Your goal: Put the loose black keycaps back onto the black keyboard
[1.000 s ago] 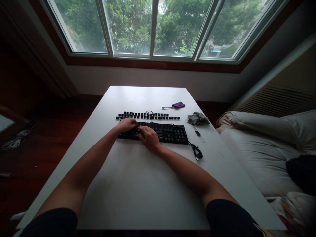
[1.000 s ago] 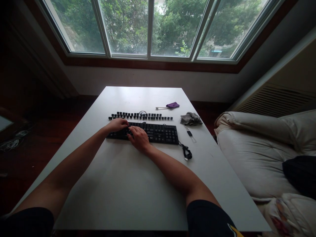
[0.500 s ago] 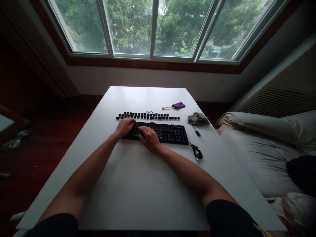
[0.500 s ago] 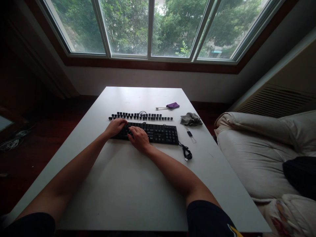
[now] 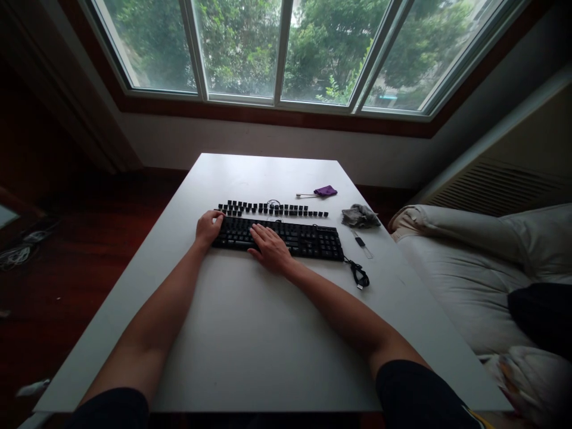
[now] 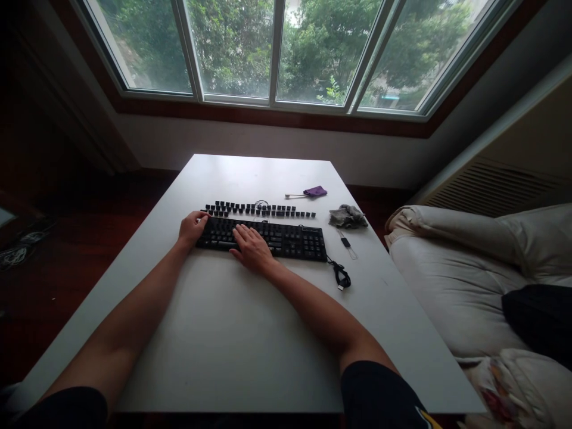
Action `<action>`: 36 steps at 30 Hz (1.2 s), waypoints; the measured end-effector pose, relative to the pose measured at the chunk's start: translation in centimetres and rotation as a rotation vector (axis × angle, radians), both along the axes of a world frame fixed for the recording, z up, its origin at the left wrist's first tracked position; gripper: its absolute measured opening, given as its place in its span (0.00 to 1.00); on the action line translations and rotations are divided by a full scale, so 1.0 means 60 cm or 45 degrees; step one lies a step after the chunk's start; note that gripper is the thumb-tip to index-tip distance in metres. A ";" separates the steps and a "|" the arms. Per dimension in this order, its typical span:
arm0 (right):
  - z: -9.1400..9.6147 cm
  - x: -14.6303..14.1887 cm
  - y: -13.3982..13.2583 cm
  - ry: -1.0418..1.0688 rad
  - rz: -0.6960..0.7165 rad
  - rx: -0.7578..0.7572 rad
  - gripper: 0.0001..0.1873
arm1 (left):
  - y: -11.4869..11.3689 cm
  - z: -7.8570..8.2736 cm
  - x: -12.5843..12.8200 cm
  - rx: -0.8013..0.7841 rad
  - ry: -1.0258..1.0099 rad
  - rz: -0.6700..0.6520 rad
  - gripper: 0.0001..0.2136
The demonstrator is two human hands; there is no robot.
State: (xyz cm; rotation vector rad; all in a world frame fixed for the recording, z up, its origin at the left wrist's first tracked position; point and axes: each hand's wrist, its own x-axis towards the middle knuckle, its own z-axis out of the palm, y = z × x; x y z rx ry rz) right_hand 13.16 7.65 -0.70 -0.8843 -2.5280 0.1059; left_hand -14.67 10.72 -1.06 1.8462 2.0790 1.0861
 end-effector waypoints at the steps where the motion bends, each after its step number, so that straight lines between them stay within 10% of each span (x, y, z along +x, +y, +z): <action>1: 0.001 -0.005 0.000 -0.014 0.006 0.003 0.35 | 0.002 -0.004 -0.004 -0.023 -0.053 0.010 0.15; 10: 0.039 -0.063 0.008 -0.102 -0.030 0.105 0.40 | 0.009 -0.020 -0.016 0.001 -0.239 0.011 0.13; 21: -0.006 -0.081 0.004 -0.241 -0.117 -0.012 0.45 | 0.017 -0.033 -0.028 0.141 -0.253 0.224 0.12; 36: 0.076 -0.148 0.153 -0.334 -0.235 -0.132 0.14 | 0.021 -0.033 -0.031 0.131 -0.185 0.223 0.11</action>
